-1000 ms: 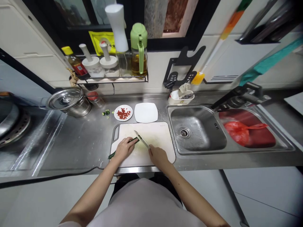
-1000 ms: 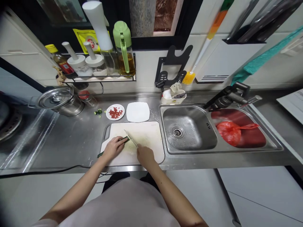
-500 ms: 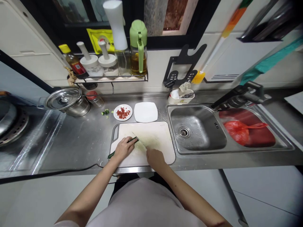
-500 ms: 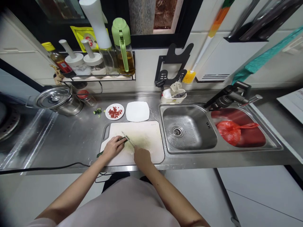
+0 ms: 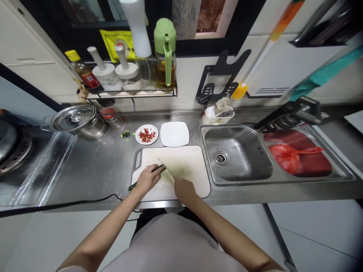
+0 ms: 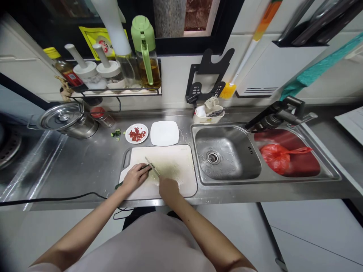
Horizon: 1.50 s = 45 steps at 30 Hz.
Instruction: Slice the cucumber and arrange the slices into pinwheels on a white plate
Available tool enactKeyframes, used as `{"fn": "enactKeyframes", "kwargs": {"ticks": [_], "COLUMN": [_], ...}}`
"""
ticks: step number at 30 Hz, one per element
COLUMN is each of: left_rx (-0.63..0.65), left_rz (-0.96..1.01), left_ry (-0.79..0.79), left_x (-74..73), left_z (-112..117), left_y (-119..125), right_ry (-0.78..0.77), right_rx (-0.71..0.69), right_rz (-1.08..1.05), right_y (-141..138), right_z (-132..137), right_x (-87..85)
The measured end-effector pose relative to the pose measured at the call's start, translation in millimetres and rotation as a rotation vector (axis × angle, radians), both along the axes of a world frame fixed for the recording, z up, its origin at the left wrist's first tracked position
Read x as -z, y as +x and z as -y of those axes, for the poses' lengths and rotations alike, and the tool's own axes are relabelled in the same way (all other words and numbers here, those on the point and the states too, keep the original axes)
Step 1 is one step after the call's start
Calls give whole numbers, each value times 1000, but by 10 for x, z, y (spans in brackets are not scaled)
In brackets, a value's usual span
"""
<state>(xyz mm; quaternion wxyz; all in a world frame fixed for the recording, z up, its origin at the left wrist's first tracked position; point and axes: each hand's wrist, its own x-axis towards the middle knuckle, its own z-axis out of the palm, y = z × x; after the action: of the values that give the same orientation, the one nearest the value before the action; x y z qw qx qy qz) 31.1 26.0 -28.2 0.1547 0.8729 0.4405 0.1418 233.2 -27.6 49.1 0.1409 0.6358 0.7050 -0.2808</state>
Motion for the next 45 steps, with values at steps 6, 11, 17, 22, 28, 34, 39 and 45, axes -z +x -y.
{"fn": "enactKeyframes", "kwargs": {"ticks": [6, 11, 17, 22, 28, 34, 39, 45], "left_rx": [-10, -11, 5, -6, -1, 7, 2, 2], "left_rz": [37, 32, 57, 71, 60, 56, 60, 59], "left_ry": [-24, -28, -45, -60, -60, -60, -62, -55], "left_x": [4, 25, 37, 31, 43, 54, 52, 44], "left_z": [-3, -14, -26, -35, -47, -54, -52, -60], "left_y": [-3, -16, -25, -20, -30, -28, -26, -24], "right_ry": [-1, -18, -28, -47, -44, -68, -55, -69], "right_rx": [-3, -5, -10, -25, -9, -21, -10, -15], "right_rz": [-5, -25, -36, -16, -22, -9, -31, 6], "right_y": [-31, -48, 23, 0, -52, 2, -38, -33], "right_z": [-72, -149, -113, -165, -232, -202, -259, -227], "right_x": [-14, -18, -18, -86, -102, -50, -21, -30]}}
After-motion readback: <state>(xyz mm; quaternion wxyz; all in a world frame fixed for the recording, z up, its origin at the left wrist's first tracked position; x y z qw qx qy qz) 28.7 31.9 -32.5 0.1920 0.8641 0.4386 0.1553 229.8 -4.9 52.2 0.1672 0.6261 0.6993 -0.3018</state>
